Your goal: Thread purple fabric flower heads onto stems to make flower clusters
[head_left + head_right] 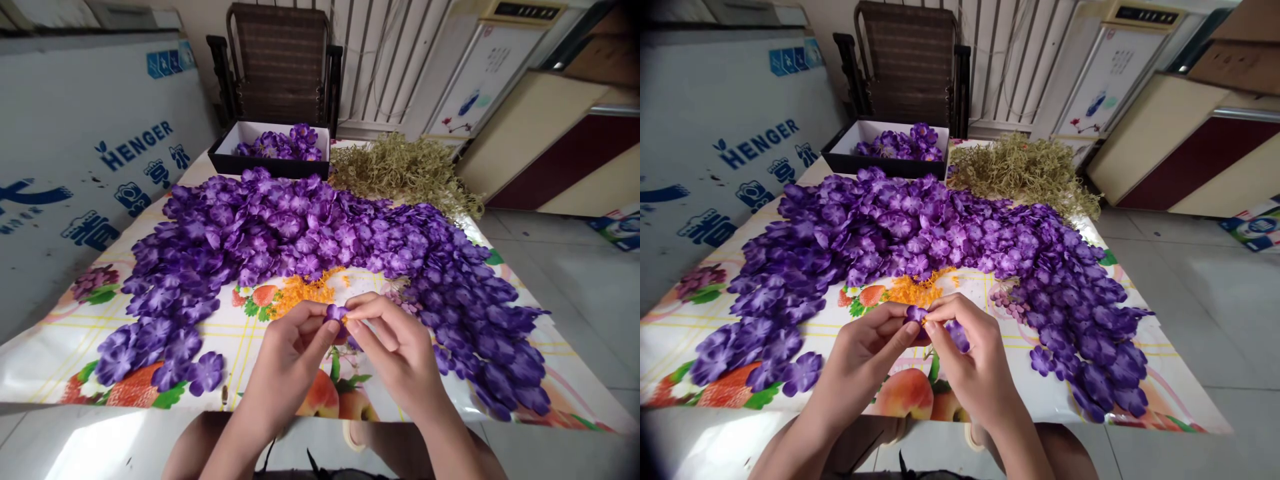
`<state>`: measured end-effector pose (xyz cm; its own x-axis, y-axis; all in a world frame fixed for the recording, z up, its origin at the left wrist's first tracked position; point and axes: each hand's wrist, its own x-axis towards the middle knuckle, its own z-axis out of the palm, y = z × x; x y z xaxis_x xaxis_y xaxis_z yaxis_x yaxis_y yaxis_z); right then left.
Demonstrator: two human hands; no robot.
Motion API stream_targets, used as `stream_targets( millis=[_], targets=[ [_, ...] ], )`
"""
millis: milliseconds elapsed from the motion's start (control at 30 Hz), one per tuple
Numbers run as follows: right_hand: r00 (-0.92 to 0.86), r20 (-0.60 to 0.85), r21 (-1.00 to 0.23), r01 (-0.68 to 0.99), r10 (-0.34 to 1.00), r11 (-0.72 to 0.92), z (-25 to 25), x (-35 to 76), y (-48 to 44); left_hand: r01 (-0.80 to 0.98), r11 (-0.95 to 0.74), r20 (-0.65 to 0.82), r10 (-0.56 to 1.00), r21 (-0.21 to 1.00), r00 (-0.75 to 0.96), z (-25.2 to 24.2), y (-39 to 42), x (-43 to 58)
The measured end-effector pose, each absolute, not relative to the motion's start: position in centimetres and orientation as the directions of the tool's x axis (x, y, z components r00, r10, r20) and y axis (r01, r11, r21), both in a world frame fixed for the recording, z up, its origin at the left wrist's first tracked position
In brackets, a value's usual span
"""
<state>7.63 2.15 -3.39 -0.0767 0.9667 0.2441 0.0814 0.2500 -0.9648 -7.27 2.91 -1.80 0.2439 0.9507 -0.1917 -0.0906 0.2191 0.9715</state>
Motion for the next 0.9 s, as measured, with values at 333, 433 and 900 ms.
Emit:
stream_targets(
  millis=[333,433,900],
  targets=[
    [0.097,0.17,-0.97,-0.156,0.981,0.184,-2.7,9.0,1.6,0.015,0.158,-0.158,0.981,0.987,0.115,-2.4,3.0,-6.9],
    [0.012,0.11,-0.961,-0.253,0.994,0.109,-2.9,9.4,1.8,0.075,0.137,-0.145,0.982,0.988,0.117,-2.1,2.9,-6.7],
    [0.081,0.086,-0.994,-0.058,0.993,0.091,-3.5,7.2,2.4,-0.116,0.142,-0.136,0.989,0.983,0.054,-3.2,2.7,-6.5]
  ],
)
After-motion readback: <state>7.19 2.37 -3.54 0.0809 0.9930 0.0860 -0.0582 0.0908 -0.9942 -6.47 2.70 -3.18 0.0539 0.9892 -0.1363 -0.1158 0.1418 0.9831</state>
